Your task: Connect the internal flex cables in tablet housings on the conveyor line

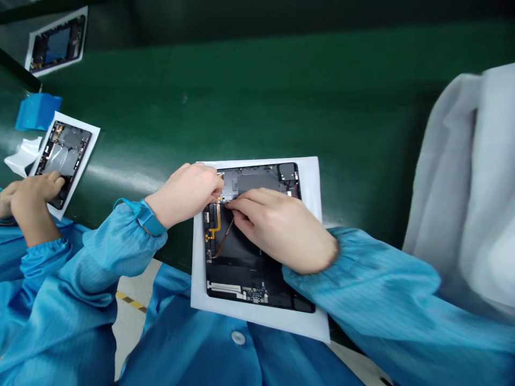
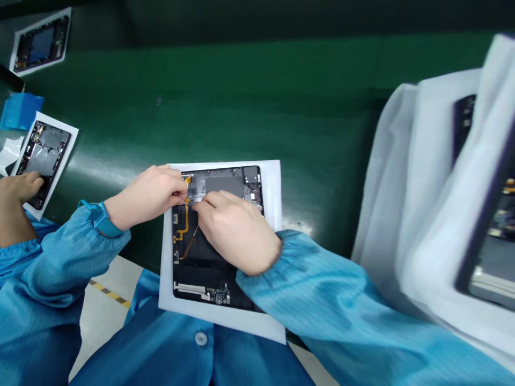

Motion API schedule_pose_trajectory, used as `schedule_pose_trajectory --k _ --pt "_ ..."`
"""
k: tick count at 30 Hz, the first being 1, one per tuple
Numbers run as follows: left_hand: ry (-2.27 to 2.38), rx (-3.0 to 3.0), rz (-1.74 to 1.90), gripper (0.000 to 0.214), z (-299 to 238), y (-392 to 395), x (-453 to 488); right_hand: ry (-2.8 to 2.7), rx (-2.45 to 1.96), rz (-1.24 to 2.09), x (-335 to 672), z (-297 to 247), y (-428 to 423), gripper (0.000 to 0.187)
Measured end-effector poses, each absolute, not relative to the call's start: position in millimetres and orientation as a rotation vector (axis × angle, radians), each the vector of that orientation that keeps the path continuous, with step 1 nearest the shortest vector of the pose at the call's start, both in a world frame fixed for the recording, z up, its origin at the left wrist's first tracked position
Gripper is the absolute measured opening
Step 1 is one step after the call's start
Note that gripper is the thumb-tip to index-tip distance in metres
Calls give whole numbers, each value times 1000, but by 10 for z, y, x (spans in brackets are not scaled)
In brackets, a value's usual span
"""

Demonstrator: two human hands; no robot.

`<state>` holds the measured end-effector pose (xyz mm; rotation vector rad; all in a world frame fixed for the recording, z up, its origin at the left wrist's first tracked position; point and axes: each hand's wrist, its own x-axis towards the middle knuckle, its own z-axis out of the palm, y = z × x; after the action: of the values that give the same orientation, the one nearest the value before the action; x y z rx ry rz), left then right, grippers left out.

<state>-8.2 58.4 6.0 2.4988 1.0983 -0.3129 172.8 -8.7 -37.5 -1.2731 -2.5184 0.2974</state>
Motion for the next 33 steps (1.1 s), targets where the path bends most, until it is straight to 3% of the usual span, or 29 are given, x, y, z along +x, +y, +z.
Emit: schedule_pose_trajectory --k 15,33 --pt "663 2499 -274 18 27 763 37 -2384 -1211 321 1773 -331 -80 19" --pt "848 2397 -239 16 -11 831 -42 -2416 -1214 261 1793 -405 -31 24"
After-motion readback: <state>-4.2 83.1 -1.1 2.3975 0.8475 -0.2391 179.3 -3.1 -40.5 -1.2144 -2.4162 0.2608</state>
